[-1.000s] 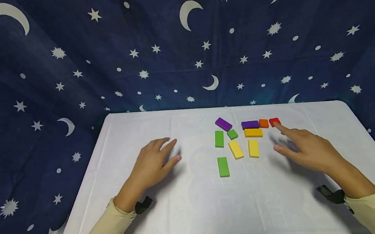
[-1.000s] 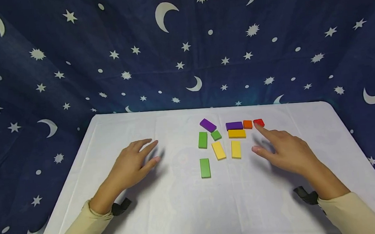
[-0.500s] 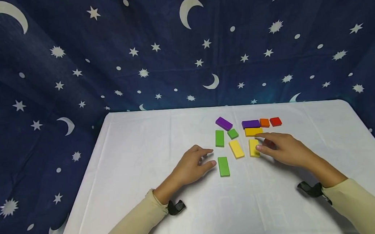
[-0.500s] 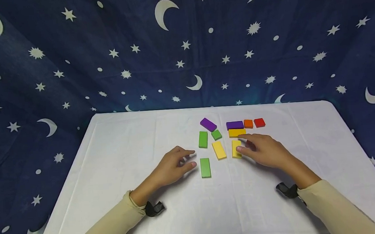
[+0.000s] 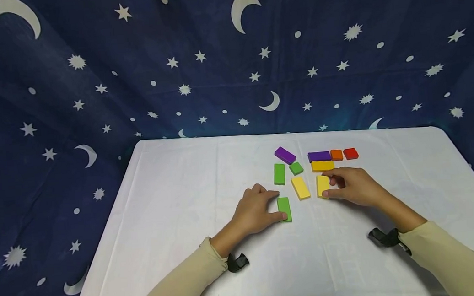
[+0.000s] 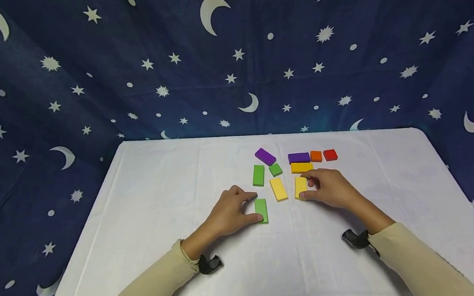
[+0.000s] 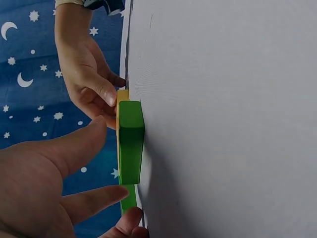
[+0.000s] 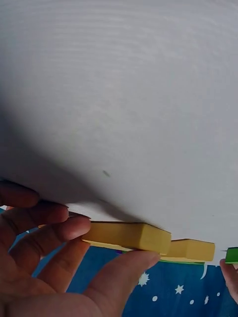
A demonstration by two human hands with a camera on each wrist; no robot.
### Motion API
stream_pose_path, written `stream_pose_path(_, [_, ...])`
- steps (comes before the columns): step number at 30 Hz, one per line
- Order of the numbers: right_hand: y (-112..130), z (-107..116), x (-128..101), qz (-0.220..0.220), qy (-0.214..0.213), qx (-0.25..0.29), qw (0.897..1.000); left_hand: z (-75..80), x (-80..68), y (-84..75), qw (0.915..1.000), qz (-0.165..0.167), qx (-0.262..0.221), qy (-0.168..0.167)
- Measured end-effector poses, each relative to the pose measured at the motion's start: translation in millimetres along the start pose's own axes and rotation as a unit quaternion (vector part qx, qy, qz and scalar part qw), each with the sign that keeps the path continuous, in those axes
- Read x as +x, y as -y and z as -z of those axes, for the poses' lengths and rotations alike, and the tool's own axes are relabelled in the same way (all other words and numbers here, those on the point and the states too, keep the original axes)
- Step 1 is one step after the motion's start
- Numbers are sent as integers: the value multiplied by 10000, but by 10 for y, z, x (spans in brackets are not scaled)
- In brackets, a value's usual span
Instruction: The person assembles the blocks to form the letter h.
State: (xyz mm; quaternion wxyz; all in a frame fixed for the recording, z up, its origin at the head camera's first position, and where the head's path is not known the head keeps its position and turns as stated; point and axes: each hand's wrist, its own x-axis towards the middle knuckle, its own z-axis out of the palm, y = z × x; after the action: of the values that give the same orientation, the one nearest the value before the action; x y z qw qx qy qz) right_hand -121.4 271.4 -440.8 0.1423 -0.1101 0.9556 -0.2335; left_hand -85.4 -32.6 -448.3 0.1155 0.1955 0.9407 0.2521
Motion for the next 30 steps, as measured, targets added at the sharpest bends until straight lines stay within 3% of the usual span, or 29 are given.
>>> stream_pose_path(5, [16, -13, -9, -33, -155, 3, 9999, -42, -1, -31, 9994, -9, 321, -145])
stream_pose_path(9, [35, -17, -27, -54, -276, 146, 9995, -56, -25, -56, 9993, -141, 215, -268])
stream_pose_path(12, [56, -22, -37, -126, -272, 477, 9984, -52, -40, -60, 9983, -436, -256, -285])
stream_pose_path(15, [97, -37, -35, -336, -250, 1016, 9939, -56, -47, -30, 9920, -718, -997, -283])
stream_pose_path(18, [180, -59, -12, -651, -192, 1839, 9806, -55, -59, 36, 9802, -598, -1872, -241])
stream_pose_path(20, [256, -77, 9, -852, -124, 2527, 9637, -46, -72, 95, 9666, -270, -2548, -70])
stream_pose_path(22, [340, -99, 33, -950, -32, 3226, 9418, -25, -85, 156, 9434, 172, -3307, 184])
stream_pose_path(26, [520, -160, 85, -1088, 182, 4365, 8929, 30, -93, 281, 8699, 869, -4808, 678])
stream_pose_path(27, [568, -182, 100, -1113, 242, 4590, 8811, 48, -94, 316, 8561, 950, -5023, 757])
stream_pose_path(28, [618, -208, 117, -1153, 300, 4783, 8701, 68, -97, 353, 8442, 998, -5202, 817])
stream_pose_path(30, [721, -266, 142, -1185, 415, 5053, 8538, 112, -108, 424, 8365, 1065, -5298, 903])
